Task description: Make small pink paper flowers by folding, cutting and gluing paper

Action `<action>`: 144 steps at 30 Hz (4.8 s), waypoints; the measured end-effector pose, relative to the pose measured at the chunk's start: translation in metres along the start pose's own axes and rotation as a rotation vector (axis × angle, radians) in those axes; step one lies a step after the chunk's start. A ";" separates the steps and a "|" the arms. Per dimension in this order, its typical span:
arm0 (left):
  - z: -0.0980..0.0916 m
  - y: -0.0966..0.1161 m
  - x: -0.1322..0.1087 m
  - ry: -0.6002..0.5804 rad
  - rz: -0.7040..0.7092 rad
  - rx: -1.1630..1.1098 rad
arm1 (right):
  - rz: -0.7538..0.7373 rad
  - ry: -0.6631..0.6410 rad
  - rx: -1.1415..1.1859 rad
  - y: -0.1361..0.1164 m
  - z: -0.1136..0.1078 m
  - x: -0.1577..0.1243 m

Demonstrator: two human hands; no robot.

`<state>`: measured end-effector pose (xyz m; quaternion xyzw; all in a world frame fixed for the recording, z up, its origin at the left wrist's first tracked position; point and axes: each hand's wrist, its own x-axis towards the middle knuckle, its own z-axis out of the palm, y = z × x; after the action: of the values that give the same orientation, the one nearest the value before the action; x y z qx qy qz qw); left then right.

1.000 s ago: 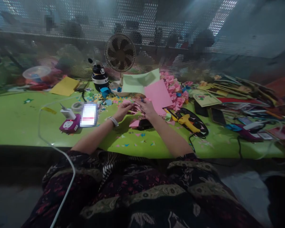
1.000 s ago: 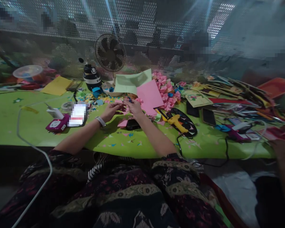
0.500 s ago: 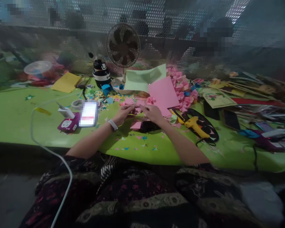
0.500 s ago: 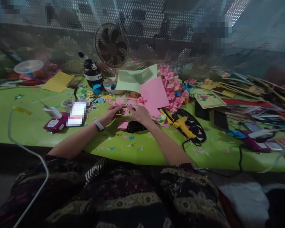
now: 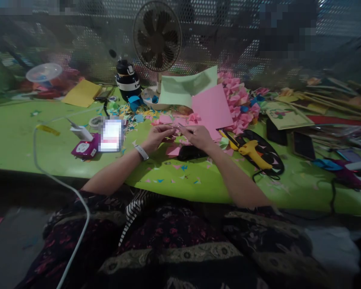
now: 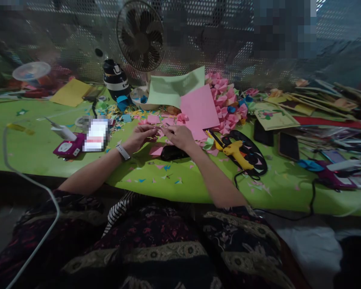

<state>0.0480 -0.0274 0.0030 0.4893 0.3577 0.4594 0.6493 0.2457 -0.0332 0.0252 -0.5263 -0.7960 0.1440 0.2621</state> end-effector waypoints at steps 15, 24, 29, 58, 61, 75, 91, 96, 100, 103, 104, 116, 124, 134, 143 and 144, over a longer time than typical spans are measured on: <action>-0.002 -0.005 0.002 0.000 0.024 0.057 | 0.002 -0.023 0.050 0.002 0.000 0.002; 0.001 -0.004 -0.001 0.011 0.014 0.033 | 0.008 -0.020 0.058 0.005 0.003 0.001; 0.003 -0.002 -0.003 0.035 0.022 0.036 | 0.012 -0.046 0.042 0.004 0.002 0.001; 0.001 -0.014 0.006 0.174 0.077 -0.073 | -0.243 0.106 0.041 0.000 0.017 0.000; 0.002 -0.014 0.005 0.178 0.114 -0.034 | -0.227 0.099 0.040 -0.001 0.016 0.000; 0.001 -0.013 0.004 0.168 0.163 -0.003 | -0.283 0.114 0.189 0.010 0.018 0.005; 0.002 -0.015 0.005 0.209 0.106 -0.076 | -0.270 0.075 0.185 0.011 0.017 0.005; 0.002 -0.014 0.004 0.226 0.135 -0.039 | -0.298 0.119 0.153 0.008 0.018 0.002; 0.002 -0.014 0.004 0.210 0.138 -0.050 | -0.303 0.113 0.130 0.010 0.020 0.003; 0.001 -0.015 0.005 0.198 0.114 -0.082 | -0.308 0.084 0.139 0.013 0.021 0.005; 0.001 -0.015 0.005 0.193 0.103 -0.091 | -0.307 0.079 0.142 0.014 0.022 0.006; 0.003 -0.011 0.003 0.202 0.110 -0.060 | -0.219 0.078 0.056 0.005 0.018 0.002; 0.002 -0.010 0.003 0.160 0.180 -0.019 | -0.186 0.058 0.072 0.007 0.018 0.004; 0.001 -0.010 0.004 0.159 0.256 -0.009 | -0.255 0.117 0.145 0.007 0.019 0.003; 0.000 -0.009 0.005 0.179 0.237 -0.017 | -0.256 0.159 0.112 0.005 0.018 0.002; 0.001 -0.009 0.004 0.177 0.249 -0.007 | -0.255 0.159 0.108 0.005 0.018 0.001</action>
<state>0.0521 -0.0242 -0.0053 0.4852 0.3486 0.5788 0.5550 0.2383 -0.0294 0.0081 -0.4158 -0.8242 0.1100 0.3685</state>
